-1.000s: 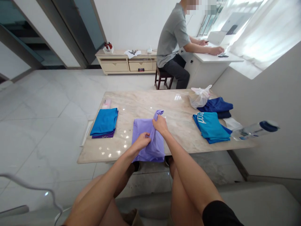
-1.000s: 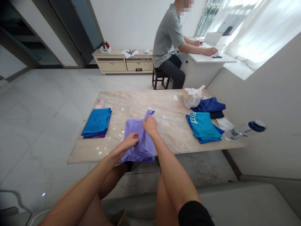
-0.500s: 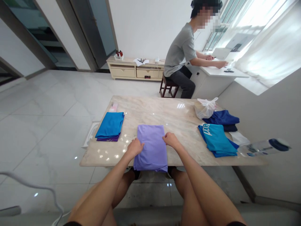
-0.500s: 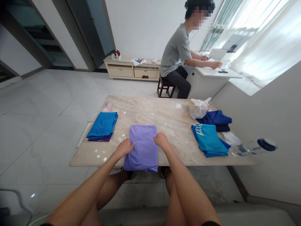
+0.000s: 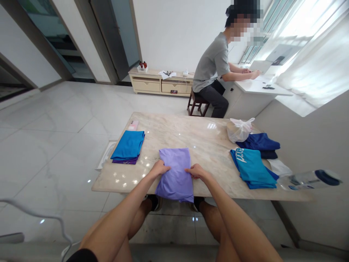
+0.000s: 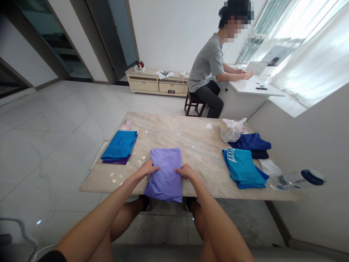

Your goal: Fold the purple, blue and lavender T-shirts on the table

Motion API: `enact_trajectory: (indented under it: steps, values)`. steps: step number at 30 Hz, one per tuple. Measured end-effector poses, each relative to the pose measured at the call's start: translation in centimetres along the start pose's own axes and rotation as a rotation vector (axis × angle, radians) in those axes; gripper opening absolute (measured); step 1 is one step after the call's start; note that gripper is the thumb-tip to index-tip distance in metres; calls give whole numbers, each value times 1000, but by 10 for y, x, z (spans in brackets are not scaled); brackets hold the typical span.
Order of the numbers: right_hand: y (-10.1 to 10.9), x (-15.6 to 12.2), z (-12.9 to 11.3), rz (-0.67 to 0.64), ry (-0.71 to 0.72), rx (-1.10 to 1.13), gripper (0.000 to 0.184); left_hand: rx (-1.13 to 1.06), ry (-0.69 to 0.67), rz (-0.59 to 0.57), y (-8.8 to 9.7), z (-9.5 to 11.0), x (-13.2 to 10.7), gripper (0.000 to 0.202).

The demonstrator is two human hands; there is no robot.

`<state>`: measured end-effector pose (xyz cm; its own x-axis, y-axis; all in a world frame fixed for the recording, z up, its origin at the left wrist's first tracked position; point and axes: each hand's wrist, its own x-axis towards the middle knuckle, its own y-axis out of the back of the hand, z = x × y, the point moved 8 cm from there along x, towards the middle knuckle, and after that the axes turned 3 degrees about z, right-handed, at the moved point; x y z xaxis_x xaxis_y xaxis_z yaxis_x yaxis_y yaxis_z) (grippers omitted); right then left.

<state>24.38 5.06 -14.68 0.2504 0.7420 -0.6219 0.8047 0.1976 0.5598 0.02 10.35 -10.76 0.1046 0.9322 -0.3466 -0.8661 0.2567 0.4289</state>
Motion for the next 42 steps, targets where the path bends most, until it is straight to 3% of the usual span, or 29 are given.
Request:
enact_trajectory:
  steps: [3,6,9,12,16,19,21,25,28,33,36,39,42]
  values:
    - [21,-10,-28,104,141,83,32,32,-18,59,21,26,-3,22]
    - [62,-30,-58,241,298,187,33,-53,-115,118,47,63,-19,28]
    - [108,-62,-84,413,514,381,45,-277,-253,208,72,98,-41,45]
    - [141,-103,-100,590,749,520,47,-386,-328,303,87,116,-55,50]
    - [153,-150,-107,831,915,382,36,-303,-440,492,101,127,-63,42]
    - [154,-171,-109,908,972,334,34,-202,-568,588,108,139,-73,34]
    - [154,-176,-108,904,971,368,35,-212,-609,535,108,147,-78,33]
    - [154,-171,-104,815,884,551,46,-369,-512,326,99,150,-82,39]
    - [150,-160,-107,737,827,646,55,-450,-447,340,92,142,-78,44]
    - [150,-146,-110,741,788,634,60,-511,-112,209,48,109,-50,69]
    - [154,-140,-100,745,742,667,60,-549,-166,242,47,111,-51,75]
    - [153,-130,-95,623,712,762,62,-673,-210,283,58,111,-56,84]
    - [151,-125,-96,529,705,800,64,-689,-21,8,38,98,-54,71]
